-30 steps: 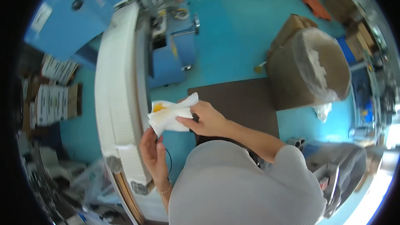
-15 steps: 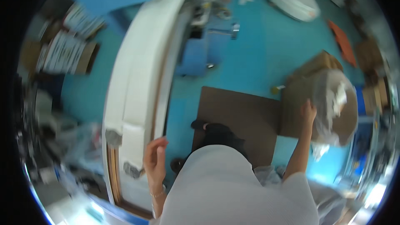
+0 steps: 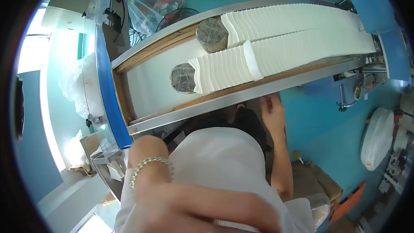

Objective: Sorting and stacking folded paper products from a conveyor belt onto a workbench.

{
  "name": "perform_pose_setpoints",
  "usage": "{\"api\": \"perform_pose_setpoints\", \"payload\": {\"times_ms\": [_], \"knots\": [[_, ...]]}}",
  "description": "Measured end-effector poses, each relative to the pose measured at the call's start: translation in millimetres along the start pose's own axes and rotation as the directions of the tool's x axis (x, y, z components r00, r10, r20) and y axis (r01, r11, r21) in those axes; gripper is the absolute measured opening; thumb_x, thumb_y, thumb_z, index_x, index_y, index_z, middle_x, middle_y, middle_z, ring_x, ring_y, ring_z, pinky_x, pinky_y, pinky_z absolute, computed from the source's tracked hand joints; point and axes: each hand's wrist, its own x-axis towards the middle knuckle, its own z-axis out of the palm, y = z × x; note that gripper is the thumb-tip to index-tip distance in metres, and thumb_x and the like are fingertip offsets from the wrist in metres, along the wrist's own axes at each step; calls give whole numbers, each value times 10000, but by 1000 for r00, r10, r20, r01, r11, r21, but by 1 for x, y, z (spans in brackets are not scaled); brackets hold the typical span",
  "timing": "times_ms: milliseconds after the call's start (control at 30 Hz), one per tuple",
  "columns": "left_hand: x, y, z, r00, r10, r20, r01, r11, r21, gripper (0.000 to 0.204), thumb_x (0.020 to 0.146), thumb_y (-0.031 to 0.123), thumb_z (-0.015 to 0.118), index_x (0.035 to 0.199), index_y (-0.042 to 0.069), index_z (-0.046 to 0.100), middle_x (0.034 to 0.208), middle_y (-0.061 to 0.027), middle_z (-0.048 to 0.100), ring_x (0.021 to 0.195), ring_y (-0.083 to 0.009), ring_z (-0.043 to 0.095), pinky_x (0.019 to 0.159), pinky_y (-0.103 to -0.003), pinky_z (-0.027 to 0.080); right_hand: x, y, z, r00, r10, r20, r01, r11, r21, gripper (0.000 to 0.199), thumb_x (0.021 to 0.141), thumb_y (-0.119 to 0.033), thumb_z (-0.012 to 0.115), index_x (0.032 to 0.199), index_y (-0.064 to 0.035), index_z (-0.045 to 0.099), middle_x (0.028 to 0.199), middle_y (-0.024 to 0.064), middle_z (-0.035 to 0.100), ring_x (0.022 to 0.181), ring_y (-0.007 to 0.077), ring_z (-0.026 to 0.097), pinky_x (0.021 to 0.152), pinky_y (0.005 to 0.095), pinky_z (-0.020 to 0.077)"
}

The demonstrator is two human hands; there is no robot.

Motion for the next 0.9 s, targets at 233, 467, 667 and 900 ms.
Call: {"api": "perform_pose_setpoints", "payload": {"times_ms": [233,467,667,900], "knots": [[-82,31,-54,987,45,-152,45,839,542,429,827,194,743,1246,179,650,999,-15,749,961,-136,673,860,-261,457,-21,-93,2,993,-70,98,58,991,117,38,888,-53,688,903,-36,657,612,45,609,493,127,579,477,265,449],[-120,-106,-48,800,-362,-479,590,619,518,166,814,-31,713,965,37,698,979,-120,667,945,-279,627,821,-377,497,14,-118,6,850,-439,-291,435,897,-83,308,839,-2,721,1123,8,603,1057,151,614,918,268,583,729,314,470],[-129,-183,-4,921,-389,-35,265,558,787,458,772,75,679,1223,150,668,1159,-63,555,1103,-261,554,956,-428,399,33,-110,2,859,-468,-209,448,883,-140,319,831,58,696,1132,-24,634,1100,127,603,964,298,568,812,362,475],[-137,-196,-14,935,-340,102,114,560,821,418,756,91,712,1167,168,718,1102,-31,586,1062,-221,588,894,-379,444,28,-97,13,842,-473,-259,477,877,-53,489,772,54,759,1228,-29,602,1252,130,531,1027,294,550,813,361,502]]}}
